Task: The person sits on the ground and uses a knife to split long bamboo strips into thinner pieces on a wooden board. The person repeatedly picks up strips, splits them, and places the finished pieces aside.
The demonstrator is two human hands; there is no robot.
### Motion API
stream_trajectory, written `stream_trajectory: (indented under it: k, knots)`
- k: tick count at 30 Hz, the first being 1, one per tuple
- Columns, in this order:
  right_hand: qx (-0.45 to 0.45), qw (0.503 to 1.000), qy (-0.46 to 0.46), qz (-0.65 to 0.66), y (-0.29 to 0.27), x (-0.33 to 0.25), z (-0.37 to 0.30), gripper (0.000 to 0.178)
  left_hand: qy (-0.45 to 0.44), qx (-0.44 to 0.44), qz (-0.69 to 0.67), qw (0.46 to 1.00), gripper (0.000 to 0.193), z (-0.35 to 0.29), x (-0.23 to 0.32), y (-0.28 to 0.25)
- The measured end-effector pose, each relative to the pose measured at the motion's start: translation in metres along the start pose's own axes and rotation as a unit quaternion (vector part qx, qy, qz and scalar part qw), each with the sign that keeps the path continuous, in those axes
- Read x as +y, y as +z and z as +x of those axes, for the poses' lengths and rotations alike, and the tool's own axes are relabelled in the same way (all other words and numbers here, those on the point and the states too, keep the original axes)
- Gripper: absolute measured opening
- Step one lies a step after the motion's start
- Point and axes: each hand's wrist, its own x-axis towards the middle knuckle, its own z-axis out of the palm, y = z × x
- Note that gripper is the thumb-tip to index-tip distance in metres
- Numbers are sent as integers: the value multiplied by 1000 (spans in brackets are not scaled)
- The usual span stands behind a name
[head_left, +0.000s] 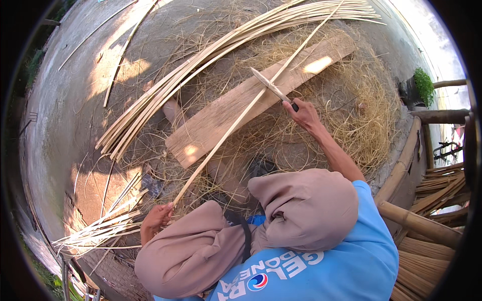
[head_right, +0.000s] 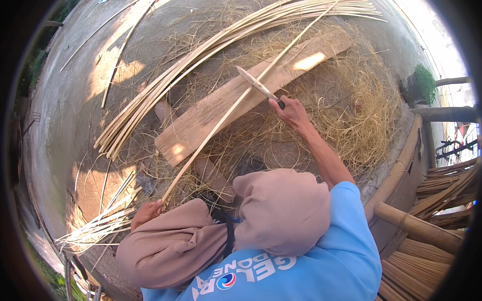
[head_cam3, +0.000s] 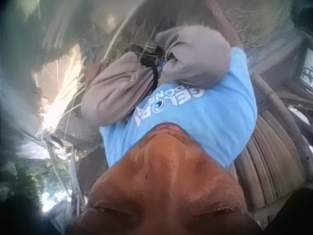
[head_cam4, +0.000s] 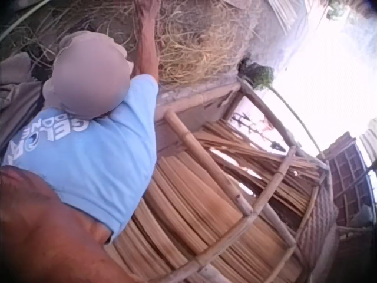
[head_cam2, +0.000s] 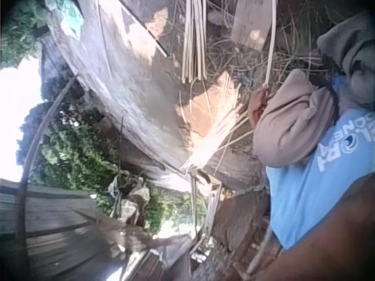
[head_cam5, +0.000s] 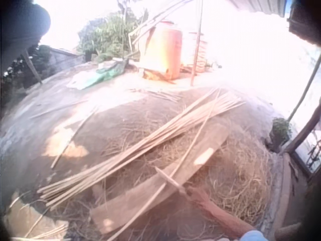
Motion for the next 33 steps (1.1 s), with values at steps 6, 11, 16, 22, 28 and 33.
stream_trajectory:
  k: [6,11,16,22,28,33]
  knots:
    - [-91,969,-227,-24,61,-34,-78,57,48,46,26,997,50,10,7,29]
    - [231,930,263,110,-32,120,31,70,8,102,-57,993,50,-28,-41,16]
    - [61,989,109,77,1,28,-14,67,21,54,-60,997,49,12,-52,14]
    - [-78,981,-175,24,83,-64,-114,55,-34,-63,-69,995,45,31,-29,6]
    - [189,963,187,52,-33,78,42,72,-4,-10,-79,997,42,4,-48,-11]
    - [-72,990,47,110,48,-49,-44,60,274,357,275,850,39,50,-8,90]
